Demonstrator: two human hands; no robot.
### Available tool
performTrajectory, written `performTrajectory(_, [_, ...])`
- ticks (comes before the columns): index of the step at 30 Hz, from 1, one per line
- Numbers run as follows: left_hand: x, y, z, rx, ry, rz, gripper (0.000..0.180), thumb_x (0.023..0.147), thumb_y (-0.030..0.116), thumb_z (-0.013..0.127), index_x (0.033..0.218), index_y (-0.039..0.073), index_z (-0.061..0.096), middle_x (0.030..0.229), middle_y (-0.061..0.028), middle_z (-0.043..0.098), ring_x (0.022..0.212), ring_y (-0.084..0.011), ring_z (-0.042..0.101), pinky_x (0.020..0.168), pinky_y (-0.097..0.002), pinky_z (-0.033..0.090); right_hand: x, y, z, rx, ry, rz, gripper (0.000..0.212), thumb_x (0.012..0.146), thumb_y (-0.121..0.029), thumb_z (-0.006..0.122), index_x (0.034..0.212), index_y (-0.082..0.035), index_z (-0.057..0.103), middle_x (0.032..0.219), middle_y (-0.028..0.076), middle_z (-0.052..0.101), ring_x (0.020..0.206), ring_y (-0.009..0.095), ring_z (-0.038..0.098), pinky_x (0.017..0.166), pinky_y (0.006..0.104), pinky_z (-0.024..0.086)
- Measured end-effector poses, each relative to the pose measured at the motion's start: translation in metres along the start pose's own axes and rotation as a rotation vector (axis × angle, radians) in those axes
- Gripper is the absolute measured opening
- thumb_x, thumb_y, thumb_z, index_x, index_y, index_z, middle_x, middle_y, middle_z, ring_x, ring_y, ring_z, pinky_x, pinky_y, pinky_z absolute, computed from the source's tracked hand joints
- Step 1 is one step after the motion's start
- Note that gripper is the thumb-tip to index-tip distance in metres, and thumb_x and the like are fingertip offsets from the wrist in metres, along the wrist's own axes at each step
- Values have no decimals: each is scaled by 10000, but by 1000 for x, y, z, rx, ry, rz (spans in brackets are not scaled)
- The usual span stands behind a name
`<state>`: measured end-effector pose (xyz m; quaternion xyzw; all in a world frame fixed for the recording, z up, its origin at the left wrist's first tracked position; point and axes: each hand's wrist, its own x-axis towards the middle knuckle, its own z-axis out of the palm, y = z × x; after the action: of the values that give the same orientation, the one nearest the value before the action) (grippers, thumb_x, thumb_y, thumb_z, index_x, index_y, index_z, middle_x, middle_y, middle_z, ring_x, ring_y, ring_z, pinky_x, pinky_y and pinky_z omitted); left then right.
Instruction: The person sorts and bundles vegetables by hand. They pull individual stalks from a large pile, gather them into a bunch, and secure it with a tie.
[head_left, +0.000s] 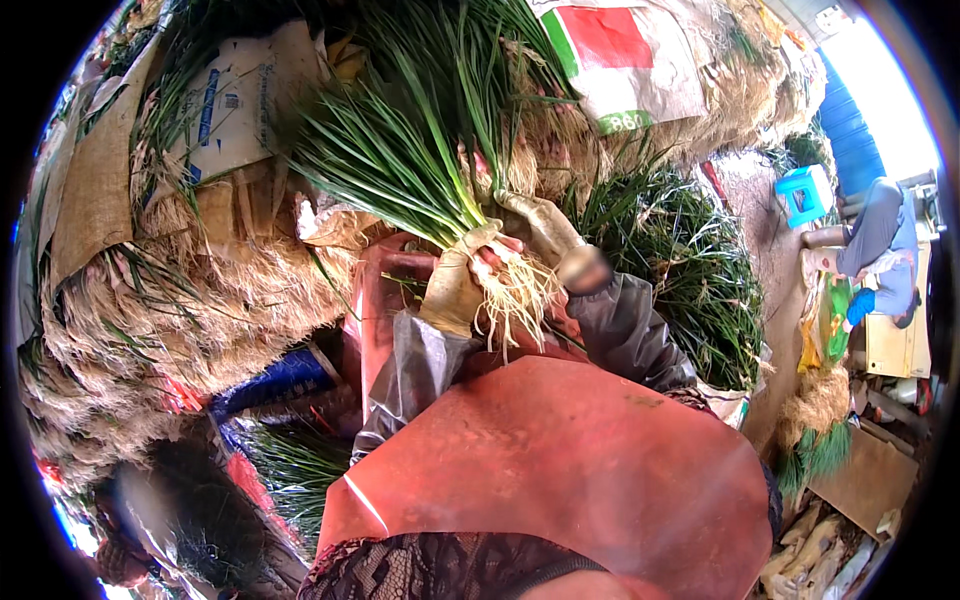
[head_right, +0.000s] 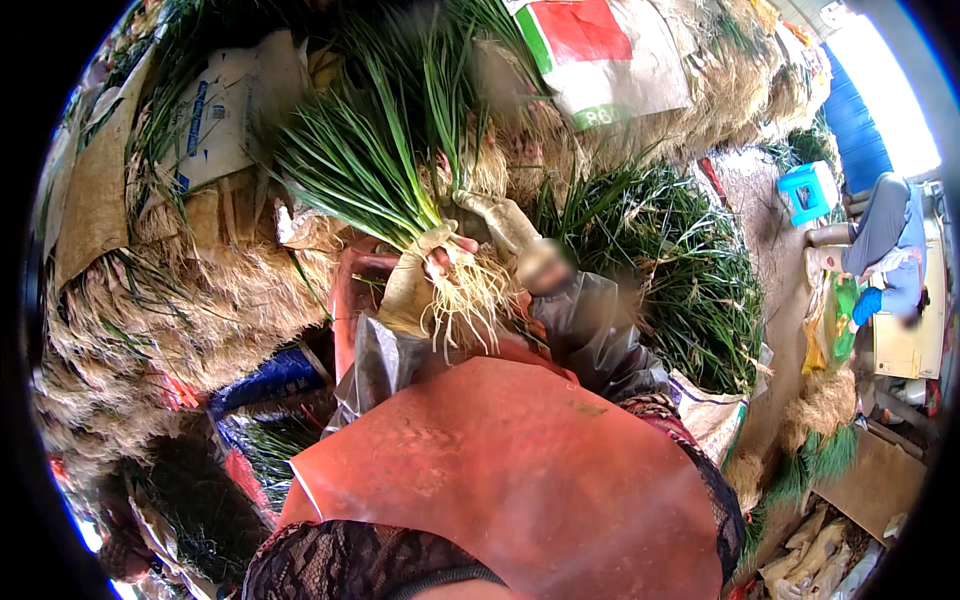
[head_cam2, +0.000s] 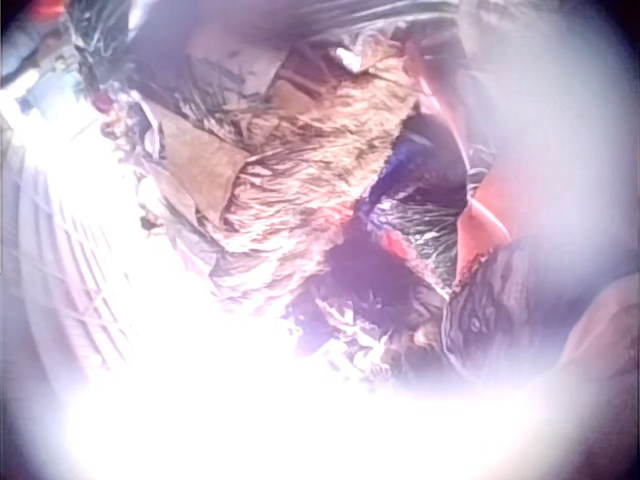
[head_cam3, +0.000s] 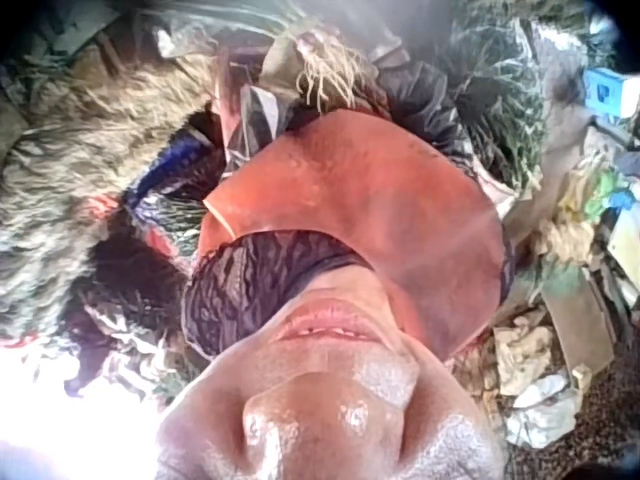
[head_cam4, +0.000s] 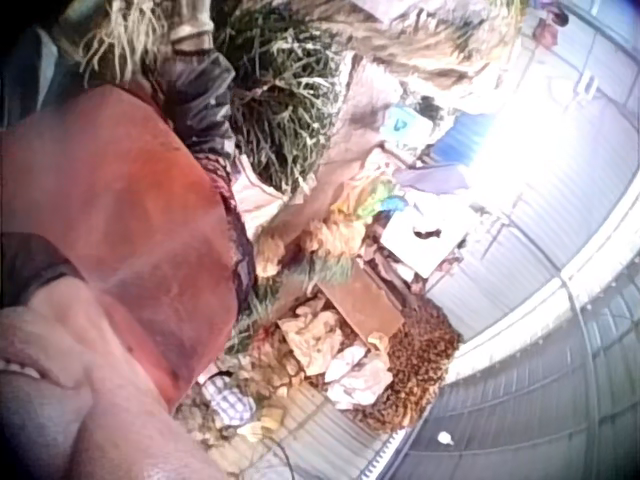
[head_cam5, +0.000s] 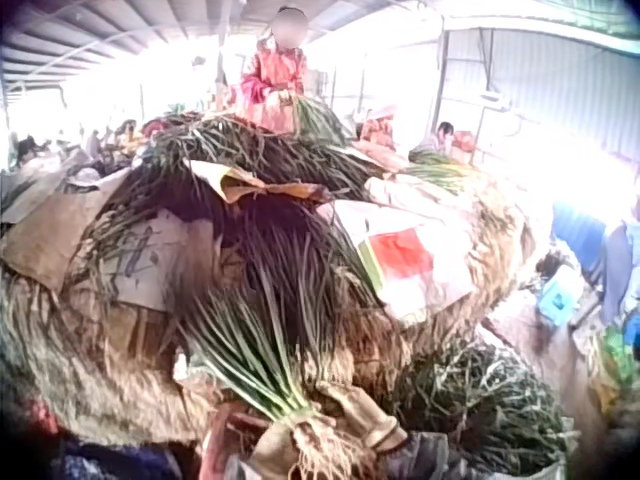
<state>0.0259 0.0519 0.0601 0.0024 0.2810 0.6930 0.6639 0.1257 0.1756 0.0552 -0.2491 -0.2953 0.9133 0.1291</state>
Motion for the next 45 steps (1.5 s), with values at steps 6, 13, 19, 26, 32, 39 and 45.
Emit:
performTrajectory(6, [3,-9,-16,-36,0,-23,149,841,128,633,878,-15,616,761,-125,648,644,-187,619,607,-293,541,23,-3,-17,-1789,603,-673,290,836,-282,634,1039,-78,658,901,109,676,805,247,642,686,347,511])
performTrajectory(13, [0,1,-20,16,-20,162,251,845,206,606,948,-23,597,870,-159,657,743,-202,629,682,-318,539,48,11,-6,-1586,760,-718,404,748,-415,665,993,-95,681,925,105,673,896,275,630,819,369,484])
performTrajectory(19, [-27,10,-41,-274,-373,136,162,833,139,626,951,69,540,941,-132,585,669,-140,572,473,-154,467,31,-39,-62,-1858,912,-314,323,856,-385,568,992,-100,640,948,144,659,796,286,649,702,411,516])
performTrajectory(26, [-37,-6,-44,-88,-14,105,175,824,110,627,960,62,527,919,-88,534,703,-110,521,452,-155,434,26,13,-4,-294,-309,61,399,935,-304,524,1227,-32,529,1048,86,634,827,126,624,682,258,504])
performTrajectory(32, [-42,-5,-41,-181,-95,-14,232,823,154,628,1010,42,548,835,-82,580,730,-135,575,659,-252,501,5,21,56,-1630,510,-271,335,830,-281,624,1113,-105,595,915,112,656,816,260,643,726,362,521])
performTrajectory(39, [-37,-10,-47,-224,-117,51,241,836,157,621,1030,26,567,1003,-149,626,804,-180,628,711,-290,537,12,42,22,-600,283,-110,265,918,-169,564,1146,-37,594,873,69,675,605,113,619,449,230,467])
performTrajectory(45, [-30,-14,-49,-213,-126,48,326,828,179,636,1092,28,520,1074,-171,578,874,-198,601,767,-310,515,12,30,20,-518,136,-169,280,909,-160,576,1139,0,586,958,76,672,732,120,638,602,204,516])
